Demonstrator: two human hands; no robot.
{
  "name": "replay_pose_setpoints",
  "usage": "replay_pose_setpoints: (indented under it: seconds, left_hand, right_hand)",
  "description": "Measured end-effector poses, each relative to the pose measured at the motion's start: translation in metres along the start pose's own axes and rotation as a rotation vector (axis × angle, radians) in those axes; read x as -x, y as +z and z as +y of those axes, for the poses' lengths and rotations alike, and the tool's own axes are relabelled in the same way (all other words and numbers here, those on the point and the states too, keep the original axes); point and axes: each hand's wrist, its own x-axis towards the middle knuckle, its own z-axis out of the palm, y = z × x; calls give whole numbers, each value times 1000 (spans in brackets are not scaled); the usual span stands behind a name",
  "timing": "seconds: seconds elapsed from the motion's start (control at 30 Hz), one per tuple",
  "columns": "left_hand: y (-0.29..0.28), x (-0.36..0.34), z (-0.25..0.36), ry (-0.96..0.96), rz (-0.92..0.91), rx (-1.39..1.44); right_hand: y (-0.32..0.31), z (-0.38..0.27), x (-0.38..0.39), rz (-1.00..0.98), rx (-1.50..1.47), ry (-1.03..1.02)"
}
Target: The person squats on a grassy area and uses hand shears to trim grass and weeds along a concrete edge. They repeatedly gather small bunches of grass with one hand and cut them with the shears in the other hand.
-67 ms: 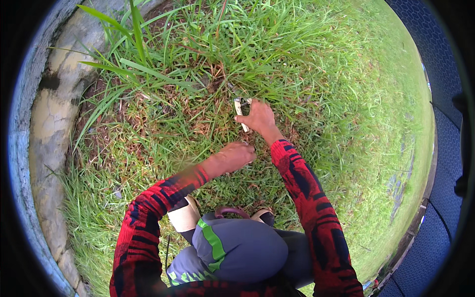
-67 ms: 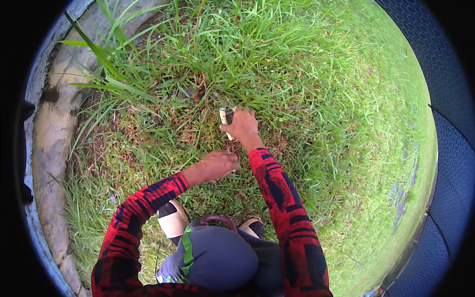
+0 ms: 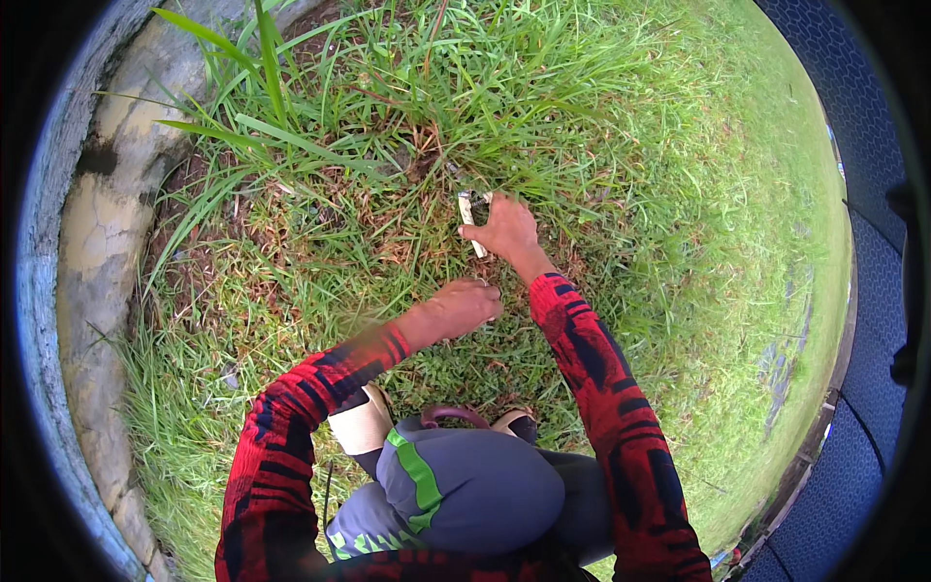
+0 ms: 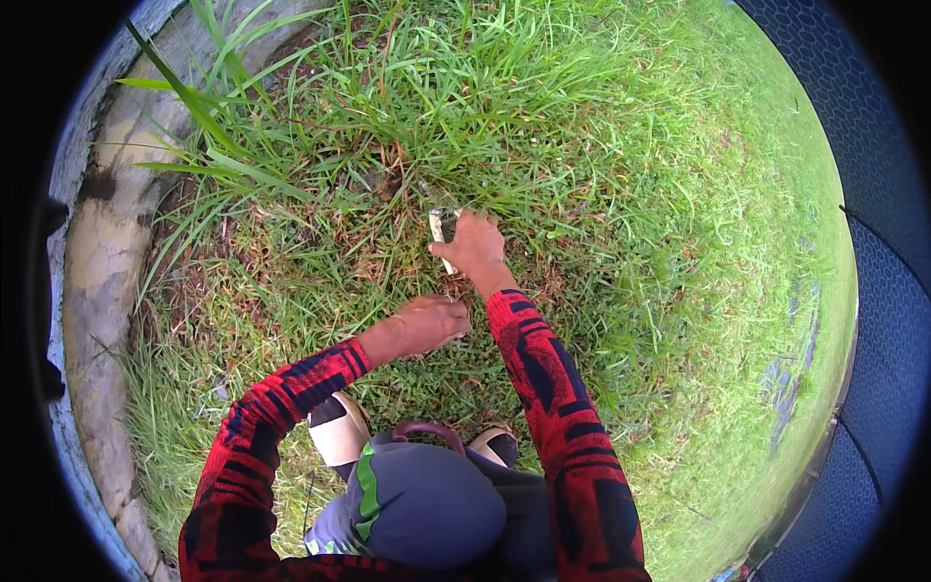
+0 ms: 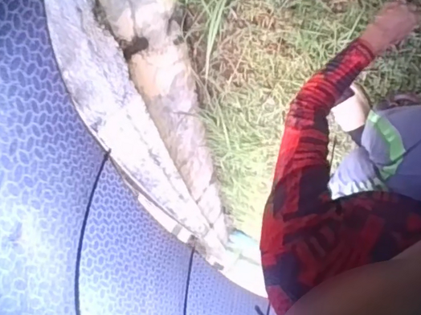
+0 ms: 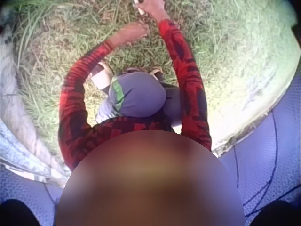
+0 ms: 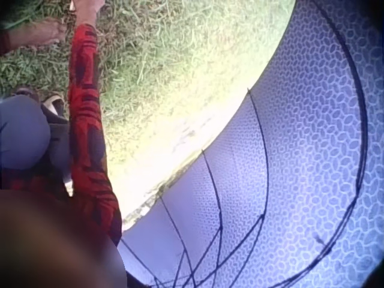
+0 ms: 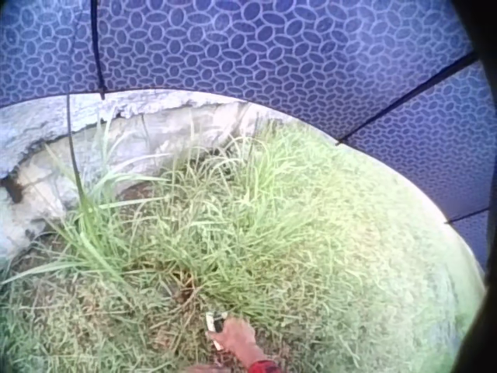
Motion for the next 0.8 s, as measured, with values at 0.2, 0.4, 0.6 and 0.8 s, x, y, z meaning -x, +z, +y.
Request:
replay_pose_setpoints:
  seconds: [0.2,0.4,0.6,0.8]
  left_hand:
    - [-17,-8,-2,-118,36,51]
    - [-65,9,-47,-490,516,171]
    - [-90,-22,-87,-612,609,35]
    - [-85,-71,-122,-669,450,-13]
  right_hand:
    - [-3,3,-6,-11,-34,-34]
    - [1,18,4,-22,-27,-4]
    - [6,22,31,-26,109,56]
    - [6,39,42,-71,39,73]
